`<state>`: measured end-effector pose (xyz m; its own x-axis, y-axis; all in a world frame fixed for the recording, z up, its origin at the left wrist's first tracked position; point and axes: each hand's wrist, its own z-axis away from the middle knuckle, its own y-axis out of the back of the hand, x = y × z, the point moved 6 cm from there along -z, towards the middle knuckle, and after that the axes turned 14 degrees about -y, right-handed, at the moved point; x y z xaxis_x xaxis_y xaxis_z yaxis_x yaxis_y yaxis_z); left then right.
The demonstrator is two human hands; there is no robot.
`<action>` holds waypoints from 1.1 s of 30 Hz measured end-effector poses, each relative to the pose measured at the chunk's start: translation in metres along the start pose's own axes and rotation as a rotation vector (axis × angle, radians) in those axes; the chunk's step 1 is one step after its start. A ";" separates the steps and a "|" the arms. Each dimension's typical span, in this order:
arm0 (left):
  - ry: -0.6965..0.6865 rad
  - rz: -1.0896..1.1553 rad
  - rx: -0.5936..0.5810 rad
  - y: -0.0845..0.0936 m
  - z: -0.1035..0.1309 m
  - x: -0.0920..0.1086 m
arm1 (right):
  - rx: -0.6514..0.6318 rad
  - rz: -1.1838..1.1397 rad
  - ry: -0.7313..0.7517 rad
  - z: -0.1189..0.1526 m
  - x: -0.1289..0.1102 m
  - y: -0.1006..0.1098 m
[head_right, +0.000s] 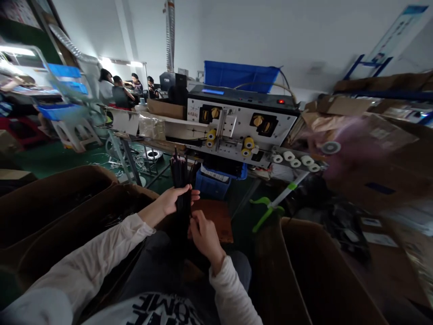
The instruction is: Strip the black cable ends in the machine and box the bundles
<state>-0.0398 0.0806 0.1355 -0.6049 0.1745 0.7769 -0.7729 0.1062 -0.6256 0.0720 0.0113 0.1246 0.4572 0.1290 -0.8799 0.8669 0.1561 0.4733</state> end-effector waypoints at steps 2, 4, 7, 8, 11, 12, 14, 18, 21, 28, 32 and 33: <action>-0.040 0.005 -0.002 0.003 0.002 0.002 | -0.020 -0.031 -0.025 0.004 0.009 -0.006; -0.108 0.004 -0.024 0.004 0.003 0.008 | -0.043 -0.057 -0.041 0.007 0.018 -0.008; -0.196 0.000 -0.065 0.003 0.003 0.014 | -0.074 -0.061 -0.040 0.010 0.030 -0.011; -0.211 0.000 -0.074 0.002 0.002 0.015 | -0.079 -0.061 -0.038 0.011 0.034 -0.012; -0.227 0.015 -0.102 -0.001 0.002 0.014 | -0.063 -0.071 -0.040 0.010 0.043 -0.012; -0.232 0.025 -0.114 -0.002 0.002 0.014 | -0.052 -0.079 -0.044 0.009 0.045 -0.012; -0.254 0.044 -0.137 -0.006 0.002 0.014 | -0.028 -0.098 -0.049 0.006 0.046 -0.012; -0.338 0.011 -0.137 -0.009 -0.002 0.024 | 0.002 -0.131 -0.037 -0.003 0.042 -0.011; -0.383 -0.049 -0.133 -0.016 -0.010 0.040 | 0.016 -0.092 0.004 -0.013 0.036 0.000; -0.515 -0.259 -0.173 -0.075 -0.037 0.086 | 0.202 -0.343 0.154 -0.056 -0.005 0.063; -0.621 -0.437 -0.124 -0.109 -0.055 0.098 | 0.105 -0.459 0.289 -0.093 -0.043 0.047; -0.651 -0.473 -0.115 -0.116 -0.058 0.101 | 0.122 -0.467 0.297 -0.100 -0.046 0.039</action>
<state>0.0004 0.1429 0.2823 -0.2366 -0.5145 0.8242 -0.9716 0.1321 -0.1964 0.0650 0.1099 0.1877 -0.0407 0.3456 -0.9375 0.9885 0.1509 0.0127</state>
